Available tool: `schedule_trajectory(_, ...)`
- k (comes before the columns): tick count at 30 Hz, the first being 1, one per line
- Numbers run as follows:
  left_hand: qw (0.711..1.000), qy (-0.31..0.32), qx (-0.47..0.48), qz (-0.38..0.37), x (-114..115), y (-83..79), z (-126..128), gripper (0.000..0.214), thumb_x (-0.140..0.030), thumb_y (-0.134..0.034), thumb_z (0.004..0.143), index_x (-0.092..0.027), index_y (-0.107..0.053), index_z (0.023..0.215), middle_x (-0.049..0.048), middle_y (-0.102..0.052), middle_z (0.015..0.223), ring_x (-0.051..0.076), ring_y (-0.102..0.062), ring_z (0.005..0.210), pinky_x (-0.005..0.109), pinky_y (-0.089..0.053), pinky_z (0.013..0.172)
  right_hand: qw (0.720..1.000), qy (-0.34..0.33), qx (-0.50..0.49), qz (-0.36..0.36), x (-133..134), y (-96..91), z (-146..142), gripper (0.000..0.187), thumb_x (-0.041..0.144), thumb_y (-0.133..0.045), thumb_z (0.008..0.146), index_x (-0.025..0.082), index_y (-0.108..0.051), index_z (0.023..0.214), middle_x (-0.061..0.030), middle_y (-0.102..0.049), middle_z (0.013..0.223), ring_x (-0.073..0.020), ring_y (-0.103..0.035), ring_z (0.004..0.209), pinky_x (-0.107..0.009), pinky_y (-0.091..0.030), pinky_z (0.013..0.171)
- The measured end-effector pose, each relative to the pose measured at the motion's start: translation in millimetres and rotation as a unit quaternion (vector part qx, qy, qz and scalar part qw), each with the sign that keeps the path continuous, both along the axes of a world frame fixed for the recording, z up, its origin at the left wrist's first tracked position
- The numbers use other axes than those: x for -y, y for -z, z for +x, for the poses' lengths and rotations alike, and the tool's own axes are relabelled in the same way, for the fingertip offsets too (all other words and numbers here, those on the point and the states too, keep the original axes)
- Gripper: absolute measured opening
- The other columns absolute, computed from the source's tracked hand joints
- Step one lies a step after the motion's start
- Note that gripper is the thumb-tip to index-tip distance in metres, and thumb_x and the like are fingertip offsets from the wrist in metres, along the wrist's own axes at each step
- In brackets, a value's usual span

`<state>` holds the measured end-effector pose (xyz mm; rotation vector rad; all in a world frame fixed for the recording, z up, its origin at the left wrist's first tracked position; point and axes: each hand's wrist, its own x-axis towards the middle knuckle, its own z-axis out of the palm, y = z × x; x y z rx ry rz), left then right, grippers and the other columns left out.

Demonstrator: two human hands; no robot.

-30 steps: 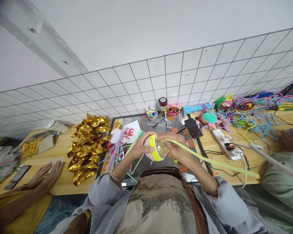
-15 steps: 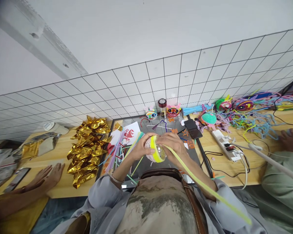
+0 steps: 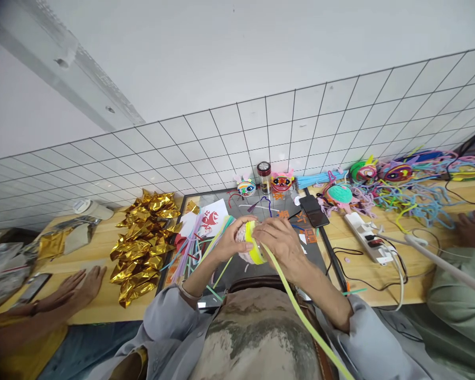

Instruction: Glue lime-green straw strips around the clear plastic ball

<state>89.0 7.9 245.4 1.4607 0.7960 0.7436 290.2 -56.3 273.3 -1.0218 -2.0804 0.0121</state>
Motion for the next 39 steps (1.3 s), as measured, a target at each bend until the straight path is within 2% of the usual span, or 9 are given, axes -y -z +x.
schedule_trajectory(4, 1.0, -0.004, -0.006, 0.006, 1, 0.8, 0, 0.086, -0.062, -0.089, 0.055, -0.016, -0.063, 0.122, 0.0099, -0.064, 0.12, 0.03, -0.058, 0.112, 0.04, -0.046, 0.101, 1.0, 0.004, 0.007, 0.012, 3, -1.3, -1, 0.021, 0.019, -0.056, 0.099, 0.021, -0.07, 0.114, -0.0076, -0.079, 0.104, -0.025, -0.064, 0.103, -0.04, -0.047, 0.089)
schedule_trajectory(8, 1.0, 0.003, -0.01, -0.007, 1, 4.4, -1, 0.087, -0.062, -0.088, 0.056, -0.016, -0.062, 0.124, 0.0085, -0.066, 0.112, 0.028, -0.06, 0.105, 0.04, -0.048, 0.097, 1.0, 0.006, 0.007, -0.002, 6, -4.0, -2, 0.026, 0.02, -0.056, 0.099, 0.022, -0.069, 0.122, -0.008, -0.078, 0.108, -0.0256, -0.065, 0.106, -0.041, -0.048, 0.09)
schedule_trajectory(16, 0.999, -0.019, 0.02, 0.016, 2, 9.9, 1, 0.09, -0.057, -0.092, 0.056, -0.019, -0.059, 0.131, 0.0121, -0.062, 0.133, 0.033, -0.056, 0.127, 0.045, -0.042, 0.114, 0.999, 0.038, 0.022, 0.023, 8, -4.8, -8, 0.021, 0.021, -0.054, 0.101, 0.023, -0.071, 0.114, -0.0077, -0.079, 0.105, -0.0245, -0.067, 0.101, -0.04, -0.05, 0.087)
schedule_trajectory(22, 1.0, -0.004, -0.013, 0.006, 3, 7.7, 0, 0.091, -0.06, -0.089, 0.059, -0.02, -0.062, 0.135, 0.0114, -0.066, 0.131, 0.034, -0.06, 0.12, 0.047, -0.045, 0.11, 0.998, 0.041, 0.039, 0.029, 9, -6.6, -8, 0.02, 0.02, -0.055, 0.1, 0.021, -0.07, 0.113, -0.0074, -0.079, 0.106, -0.0244, -0.066, 0.101, -0.04, -0.05, 0.086)
schedule_trajectory(31, 0.999, -0.011, -0.005, 0.041, 1, 7.4, 2, 0.078, -0.063, -0.088, 0.06, -0.018, -0.07, 0.122, 0.012, -0.065, 0.131, 0.034, -0.059, 0.124, 0.046, -0.042, 0.114, 0.998, 0.041, 0.041, 0.023, 8, -2.5, -11, 0.018, 0.016, -0.055, 0.099, 0.019, -0.068, 0.111, -0.0093, -0.078, 0.107, -0.0242, -0.065, 0.102, -0.04, -0.05, 0.086)
schedule_trajectory(34, 0.999, -0.014, 0.003, 0.042, 0, 8.2, 2, 0.078, -0.063, -0.088, 0.06, -0.017, -0.071, 0.121, 0.0121, -0.066, 0.129, 0.033, -0.06, 0.122, 0.045, -0.043, 0.112, 0.999, 0.039, 0.033, 0.012, 9, -4.1, -13, 0.024, 0.016, -0.051, 0.099, 0.02, -0.066, 0.118, -0.0105, -0.076, 0.112, -0.0249, -0.066, 0.105, -0.041, -0.052, 0.088)
schedule_trajectory(36, 0.999, -0.016, 0.01, 0.038, -2, 9.5, 2, 0.077, -0.062, -0.088, 0.06, -0.017, -0.071, 0.12, 0.0121, -0.067, 0.128, 0.033, -0.06, 0.121, 0.045, -0.044, 0.111, 0.999, 0.045, 0.009, -0.003, 11, -2.0, -12, 0.034, 0.016, -0.048, 0.1, 0.022, -0.062, 0.131, -0.0119, -0.074, 0.121, -0.0254, -0.066, 0.112, -0.043, -0.052, 0.094)
schedule_trajectory(39, 0.999, -0.03, 0.016, 0.03, -4, 12.5, 0, 0.075, -0.06, -0.089, 0.059, -0.018, -0.072, 0.119, 0.0117, -0.067, 0.13, 0.034, -0.06, 0.123, 0.044, -0.042, 0.113, 0.995, 0.075, -0.055, -0.042, 15, 13.4, -1, 0.046, 0.022, -0.05, 0.1, 0.024, -0.052, 0.146, -0.0141, -0.066, 0.137, -0.0268, -0.062, 0.125, -0.046, -0.051, 0.103)
